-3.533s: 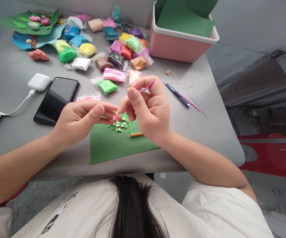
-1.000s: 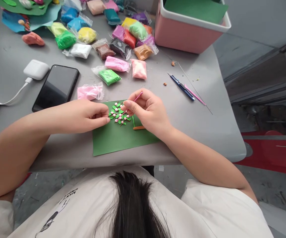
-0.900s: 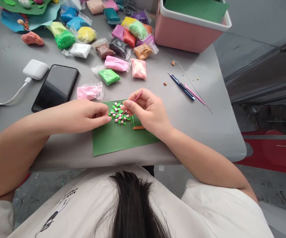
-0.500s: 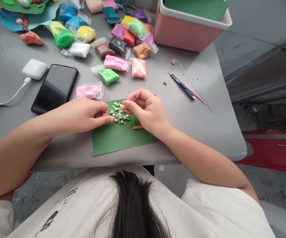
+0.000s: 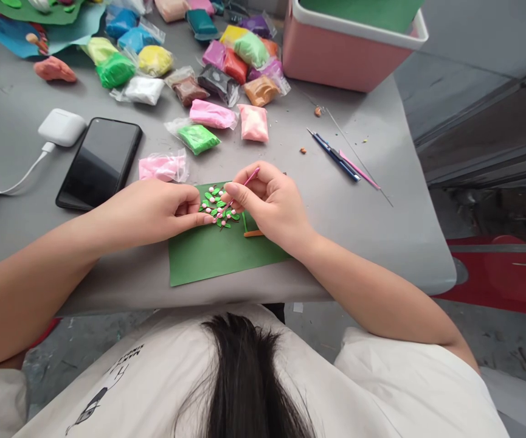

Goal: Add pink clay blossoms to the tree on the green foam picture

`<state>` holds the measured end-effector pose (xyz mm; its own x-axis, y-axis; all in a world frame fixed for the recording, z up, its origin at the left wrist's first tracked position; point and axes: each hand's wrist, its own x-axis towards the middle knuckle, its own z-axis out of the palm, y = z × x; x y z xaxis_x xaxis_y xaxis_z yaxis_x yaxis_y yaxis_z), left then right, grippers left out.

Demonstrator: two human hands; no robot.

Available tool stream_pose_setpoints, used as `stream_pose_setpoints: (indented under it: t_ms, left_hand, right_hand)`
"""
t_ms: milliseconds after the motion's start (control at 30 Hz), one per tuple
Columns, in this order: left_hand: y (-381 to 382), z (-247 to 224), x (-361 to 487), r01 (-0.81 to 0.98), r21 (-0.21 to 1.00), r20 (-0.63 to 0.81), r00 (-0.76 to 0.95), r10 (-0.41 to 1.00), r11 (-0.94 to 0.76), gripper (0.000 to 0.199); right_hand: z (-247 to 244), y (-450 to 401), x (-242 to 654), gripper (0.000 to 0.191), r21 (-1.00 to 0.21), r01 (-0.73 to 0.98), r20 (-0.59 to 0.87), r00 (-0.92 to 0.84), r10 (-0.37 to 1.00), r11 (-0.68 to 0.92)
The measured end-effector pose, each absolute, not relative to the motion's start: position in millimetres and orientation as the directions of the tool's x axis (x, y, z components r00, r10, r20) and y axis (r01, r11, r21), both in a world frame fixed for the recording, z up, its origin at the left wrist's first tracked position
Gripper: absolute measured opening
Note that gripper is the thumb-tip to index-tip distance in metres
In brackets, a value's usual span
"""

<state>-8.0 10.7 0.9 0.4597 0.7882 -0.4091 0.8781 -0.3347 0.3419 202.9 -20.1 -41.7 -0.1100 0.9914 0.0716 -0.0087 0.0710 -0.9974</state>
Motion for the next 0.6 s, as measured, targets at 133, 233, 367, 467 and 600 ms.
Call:
stream_pose_setpoints:
  t_ms: [133, 233, 367, 467, 600]
  left_hand:
    - [10.1, 1.8, -7.2, 0.884, 0.335, -0.416, 0.449, 0.791, -0.326, 0.038]
    - [9.8, 3.1, -7.4, 0.882, 0.341, -0.42, 0.453, 0.786, -0.326, 0.037]
    - [10.6, 2.8, -8.4, 0.874, 0.353, -0.423, 0.466, 0.777, -0.333, 0.036]
    - [11.3, 1.3, -8.5, 0.878, 0.335, -0.419, 0.464, 0.78, -0.342, 0.035]
    - [10.5, -0.1, -7.6, 0.88, 0.327, -0.403, 0.46, 0.791, -0.345, 0.034]
  right_hand:
    - [-41.0, -20.6, 203.4, 0.041, -0.997, 0.003, 0.076, -0.098, 0.992, 0.077]
    - [-40.8, -21.1, 203.9, 0.041, -0.997, 0.011, 0.08, -0.086, 0.993, 0.081]
    - [-40.9, -21.5, 203.7, 0.039, -0.995, -0.014, 0.097, -0.067, 0.993, 0.096]
    - [-40.6, -21.5, 203.3, 0.038, -0.995, -0.027, 0.098, -0.065, 0.993, 0.097]
    - [-39.2, -21.9, 203.2, 0.04, -0.995, -0.016, 0.094, -0.065, 0.993, 0.094]
